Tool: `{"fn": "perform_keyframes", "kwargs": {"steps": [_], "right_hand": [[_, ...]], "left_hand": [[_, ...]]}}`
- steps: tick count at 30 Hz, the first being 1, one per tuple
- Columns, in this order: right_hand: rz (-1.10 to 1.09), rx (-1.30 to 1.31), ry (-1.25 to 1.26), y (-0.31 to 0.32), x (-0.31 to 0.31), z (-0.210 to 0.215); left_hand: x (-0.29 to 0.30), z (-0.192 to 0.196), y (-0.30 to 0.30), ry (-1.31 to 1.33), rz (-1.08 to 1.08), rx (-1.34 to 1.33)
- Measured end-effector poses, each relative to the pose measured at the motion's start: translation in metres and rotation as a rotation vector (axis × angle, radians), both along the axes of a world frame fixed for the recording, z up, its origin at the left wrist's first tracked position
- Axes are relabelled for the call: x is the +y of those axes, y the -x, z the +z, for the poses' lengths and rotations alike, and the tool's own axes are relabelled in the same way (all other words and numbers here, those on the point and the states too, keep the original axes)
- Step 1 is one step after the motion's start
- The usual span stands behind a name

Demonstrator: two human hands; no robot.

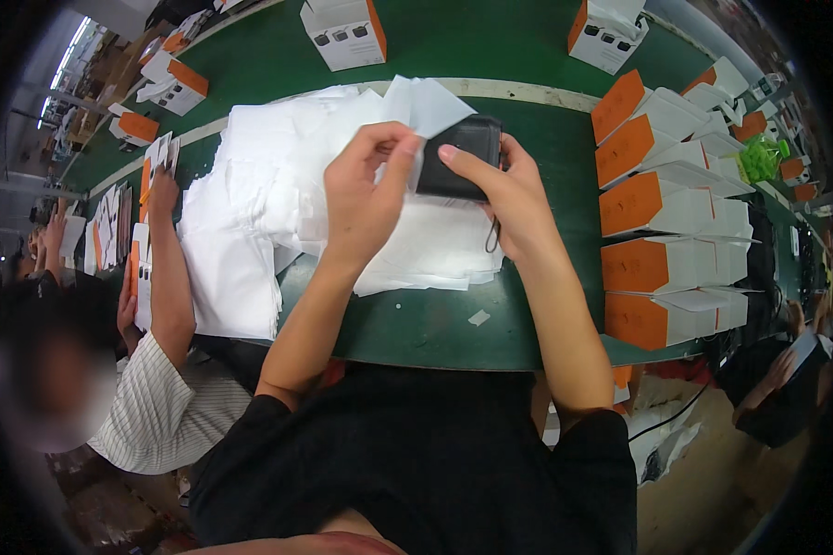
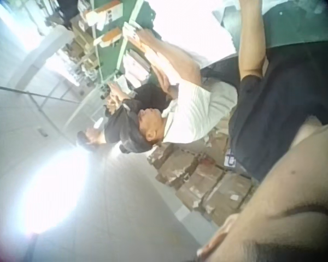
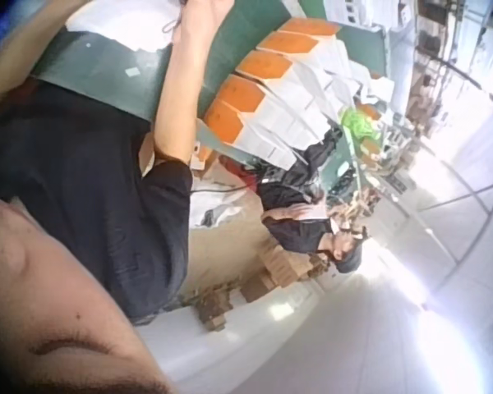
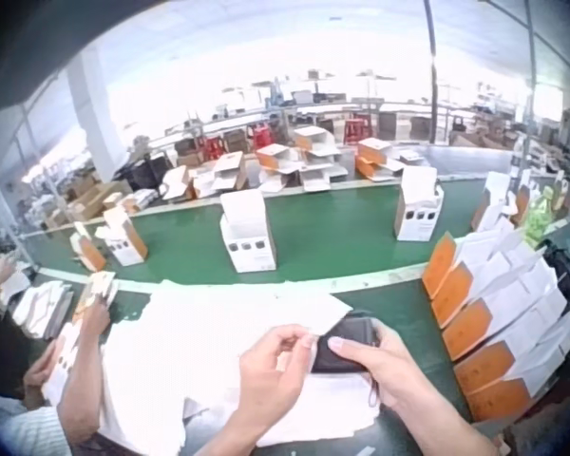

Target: Packaging small electronic devices into plastic sleeves and cardboard boxes on a factory assembly line.

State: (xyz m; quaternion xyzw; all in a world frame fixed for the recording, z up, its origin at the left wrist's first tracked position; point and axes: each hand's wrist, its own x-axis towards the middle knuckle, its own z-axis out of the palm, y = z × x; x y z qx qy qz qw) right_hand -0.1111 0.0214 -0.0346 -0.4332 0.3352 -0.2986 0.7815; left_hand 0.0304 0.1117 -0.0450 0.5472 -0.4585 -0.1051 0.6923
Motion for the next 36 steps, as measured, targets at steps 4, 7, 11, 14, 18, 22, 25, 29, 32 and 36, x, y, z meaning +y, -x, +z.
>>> {"fn": "perform_keyframes", "kwargs": {"steps": [4, 7, 11, 14, 18, 22, 25, 29, 32, 36], "right_hand": [[-0.111, 0.040, 0.135, -0.012, -0.003, -0.003], [-0.257, -0.225, 0.098, -0.020, 0.002, 0.013], [-0.198, -0.133, 0.540, -0.006, -0.019, 0.017], [-0.134, 0.204, 0.850, 0.005, -0.021, 0.028], [-0.018, 0.324, 0.982, -0.011, -0.044, -0.005], [0.004, 0.298, 0.964, -0.017, -0.069, 0.017], [-0.102, 0.046, 0.915, -0.033, -0.093, 0.053], [-0.134, -0.222, 1.166, -0.125, -0.123, 0.094], [-0.020, -0.235, 1.246, -0.181, -0.163, 0.083], [-0.018, -0.076, 1.238, -0.188, -0.182, 0.058]], "left_hand": [[-0.006, 0.013, 0.023, -0.233, -0.097, -0.002], [-0.023, 0.015, 0.012, -0.285, -0.089, 0.271], [-0.050, 0.043, -0.001, -0.154, -0.156, 0.497], [-0.058, 0.056, -0.011, -0.054, -0.203, 0.584], [-0.074, 0.053, 0.006, -0.118, -0.513, 0.303], [-0.079, 0.074, -0.009, -0.184, -0.398, 0.096], [-0.096, 0.086, -0.089, -0.005, 0.109, 0.133], [-0.133, 0.045, -0.195, -0.109, 0.528, -0.157], [-0.150, 0.026, -0.205, -0.354, 0.427, -0.248], [-0.151, 0.029, -0.191, -0.427, 0.450, -0.261]]}}
